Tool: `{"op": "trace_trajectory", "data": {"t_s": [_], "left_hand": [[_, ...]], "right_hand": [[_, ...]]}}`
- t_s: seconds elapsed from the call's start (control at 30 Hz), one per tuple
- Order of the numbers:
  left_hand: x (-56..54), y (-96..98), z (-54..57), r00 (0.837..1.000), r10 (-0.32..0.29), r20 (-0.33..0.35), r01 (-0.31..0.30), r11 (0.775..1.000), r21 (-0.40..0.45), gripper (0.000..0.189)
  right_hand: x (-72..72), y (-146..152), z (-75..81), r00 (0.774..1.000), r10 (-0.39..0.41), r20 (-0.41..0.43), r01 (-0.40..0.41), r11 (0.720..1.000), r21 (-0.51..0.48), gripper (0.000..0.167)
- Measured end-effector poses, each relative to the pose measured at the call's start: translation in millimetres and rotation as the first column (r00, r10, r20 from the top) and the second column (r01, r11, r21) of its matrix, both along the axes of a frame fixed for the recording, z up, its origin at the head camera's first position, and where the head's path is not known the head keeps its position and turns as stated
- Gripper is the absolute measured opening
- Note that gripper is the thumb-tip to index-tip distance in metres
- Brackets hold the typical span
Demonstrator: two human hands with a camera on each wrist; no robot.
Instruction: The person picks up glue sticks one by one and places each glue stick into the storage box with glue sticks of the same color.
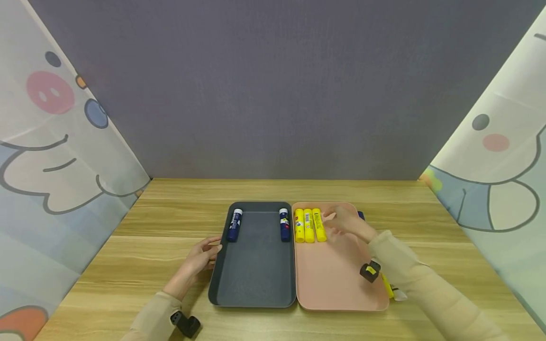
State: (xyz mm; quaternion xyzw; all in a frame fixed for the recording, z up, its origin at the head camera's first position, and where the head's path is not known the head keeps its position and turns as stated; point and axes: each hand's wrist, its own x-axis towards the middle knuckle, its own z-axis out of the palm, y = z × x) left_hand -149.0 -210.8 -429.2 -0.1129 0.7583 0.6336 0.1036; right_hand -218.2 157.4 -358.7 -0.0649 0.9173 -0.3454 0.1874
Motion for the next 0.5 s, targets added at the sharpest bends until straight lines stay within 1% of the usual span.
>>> {"op": "trace_trajectory", "data": {"t_s": [0.1,0.13,0.23,0.33,0.5], "left_hand": [[-0.2,0.1,-0.3,1.0,0.007,0.004,-0.007,1.0,0.003,0.04],[-0.3,0.1,-0.3,1.0,0.003,0.004,-0.003,1.0,0.003,0.041],[0.1,-0.1,0.0,1.0,0.006,0.001,-0.006,1.0,0.003,0.04],[0.2,-0.4,-0.1,1.0,-0.001,-0.002,0.001,1.0,0.003,0.041],[0.5,-1.4,-1.3,1.0,-0.018,-0.017,0.018,1.0,-0.001,0.045]], "right_hand": [[4.0,3,3.5,0.998,0.034,-0.047,-0.034,0.999,0.001,0.037],[5.0,3,4.4,0.998,0.032,-0.051,-0.032,0.999,-0.004,0.037],[8.7,8,7.4,0.996,0.058,-0.07,-0.06,0.998,-0.027,0.038],[12.9,14,9.7,0.995,0.075,-0.069,-0.079,0.995,-0.058,0.039],[19.5,24,12.0,0.99,0.104,-0.099,-0.111,0.992,-0.065,0.037]]}}
